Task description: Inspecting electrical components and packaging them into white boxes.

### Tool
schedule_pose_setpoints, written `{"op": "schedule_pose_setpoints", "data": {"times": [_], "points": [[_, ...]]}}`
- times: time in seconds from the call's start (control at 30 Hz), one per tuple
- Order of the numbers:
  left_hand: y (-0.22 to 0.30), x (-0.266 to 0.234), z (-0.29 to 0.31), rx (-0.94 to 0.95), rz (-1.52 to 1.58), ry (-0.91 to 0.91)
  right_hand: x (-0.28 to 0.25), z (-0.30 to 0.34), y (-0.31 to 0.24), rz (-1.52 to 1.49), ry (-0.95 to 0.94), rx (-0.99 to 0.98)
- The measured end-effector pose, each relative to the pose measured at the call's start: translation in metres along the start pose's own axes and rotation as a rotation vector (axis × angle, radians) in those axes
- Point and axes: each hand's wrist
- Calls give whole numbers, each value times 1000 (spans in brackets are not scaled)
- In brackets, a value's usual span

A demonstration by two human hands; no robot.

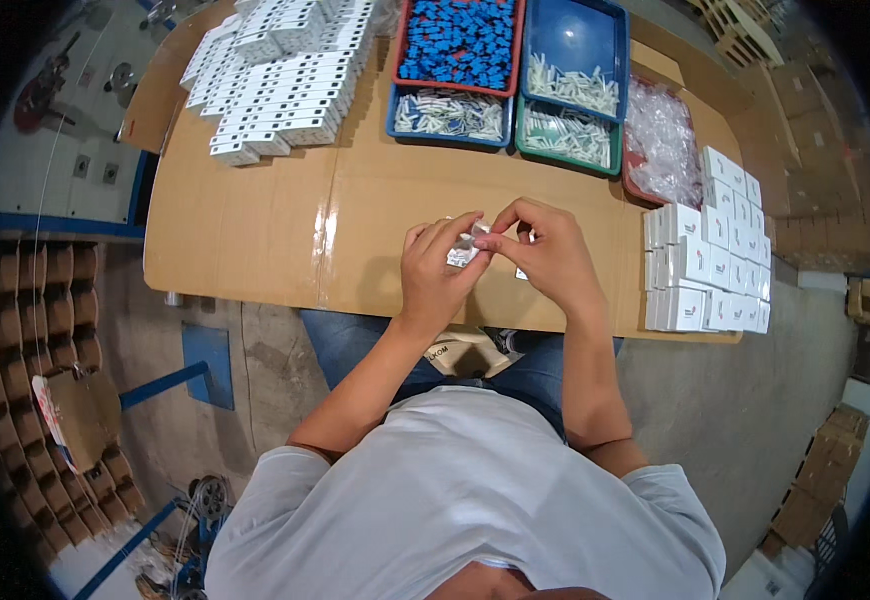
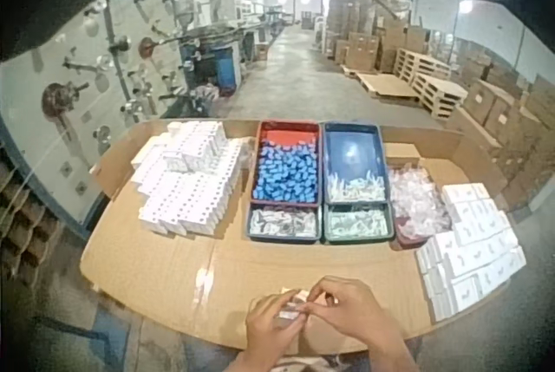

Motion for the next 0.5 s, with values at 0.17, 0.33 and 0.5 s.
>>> {"op": "schedule_pose_setpoints", "data": {"times": [0.17, 0.33, 0.5], "points": [[-12, 14, 10, -178, 166, -37, -2, 0, 11, -21, -10, 75], [-8, 18, 7, -323, 289, -70, -18, -29, 84, -105, 184, 33], [-18, 15, 26, -304, 299, -88, -79, -112, 194, 216, 449, 38]]}}
Point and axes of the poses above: each hand's wrist, its own z-axis away from the middle knuckle, its own x-axis out of the palm, y = z × x, and after that the axes turned 4 degrees about -x, right-handed
